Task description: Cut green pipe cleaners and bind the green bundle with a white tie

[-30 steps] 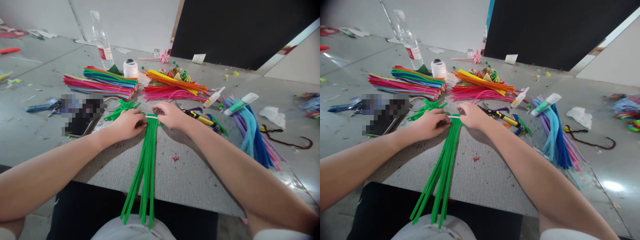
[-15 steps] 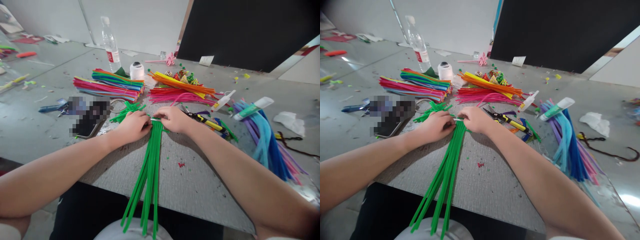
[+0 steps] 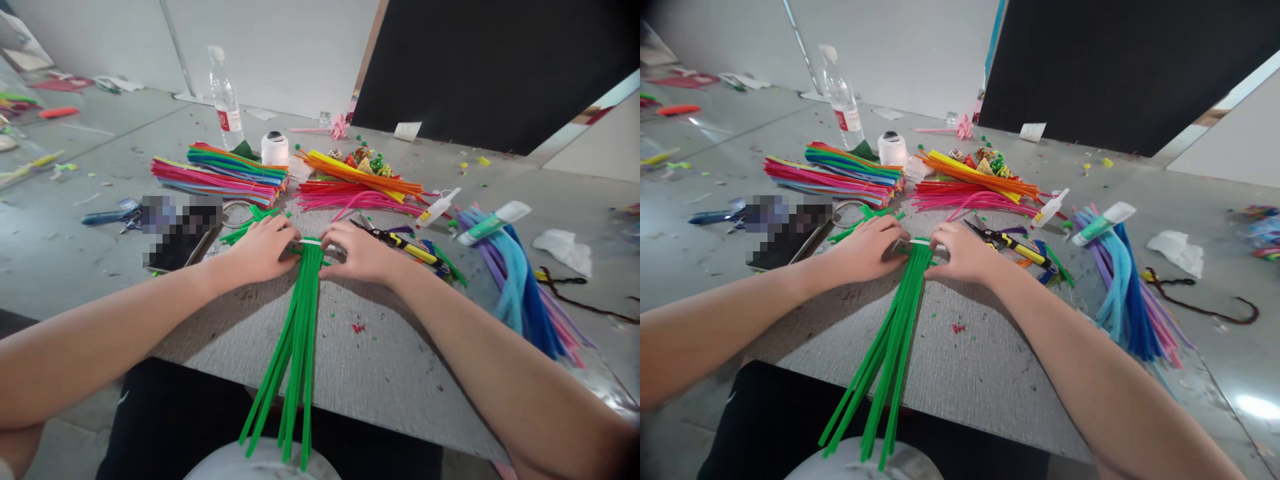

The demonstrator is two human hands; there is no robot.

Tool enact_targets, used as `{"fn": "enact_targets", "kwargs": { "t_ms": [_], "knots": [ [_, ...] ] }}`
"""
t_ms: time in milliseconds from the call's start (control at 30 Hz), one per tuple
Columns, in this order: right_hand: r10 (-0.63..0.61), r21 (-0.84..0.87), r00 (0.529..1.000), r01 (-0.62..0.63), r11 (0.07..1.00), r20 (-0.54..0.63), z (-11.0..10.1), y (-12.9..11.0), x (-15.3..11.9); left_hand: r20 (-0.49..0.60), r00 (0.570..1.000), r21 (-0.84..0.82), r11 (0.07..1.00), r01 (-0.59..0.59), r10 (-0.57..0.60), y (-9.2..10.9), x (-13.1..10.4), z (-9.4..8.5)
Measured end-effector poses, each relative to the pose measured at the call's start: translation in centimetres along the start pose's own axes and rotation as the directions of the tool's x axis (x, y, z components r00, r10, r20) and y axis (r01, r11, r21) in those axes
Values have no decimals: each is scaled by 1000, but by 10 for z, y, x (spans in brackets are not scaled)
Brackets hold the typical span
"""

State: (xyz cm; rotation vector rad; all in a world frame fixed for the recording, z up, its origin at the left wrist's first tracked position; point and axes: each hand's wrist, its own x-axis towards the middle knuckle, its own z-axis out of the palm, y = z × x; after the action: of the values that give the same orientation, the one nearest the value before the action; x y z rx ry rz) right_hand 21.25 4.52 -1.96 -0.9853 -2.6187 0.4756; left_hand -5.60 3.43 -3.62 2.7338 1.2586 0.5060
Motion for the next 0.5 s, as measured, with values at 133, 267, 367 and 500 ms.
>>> {"fn": "enact_targets", "kwargs": {
  "t_ms": [133,267,367,500],
  "knots": [
    [19,-30,1000,-19,999,-10,4,0,2,70,992,-33,994,-106,108,-7,12,-3],
    [27,-23,999,-28,999,-25,6,0,2,96,983,-130,981,-145,158,-17,27,2],
    [30,-28,999,-31,999,-41,8,-1,0,98,976,-189,966,-174,195,-20,31,5],
    [44,-28,998,-46,999,-42,11,-3,-1,77,973,-227,954,-197,219,-18,25,3]
  ]
}}
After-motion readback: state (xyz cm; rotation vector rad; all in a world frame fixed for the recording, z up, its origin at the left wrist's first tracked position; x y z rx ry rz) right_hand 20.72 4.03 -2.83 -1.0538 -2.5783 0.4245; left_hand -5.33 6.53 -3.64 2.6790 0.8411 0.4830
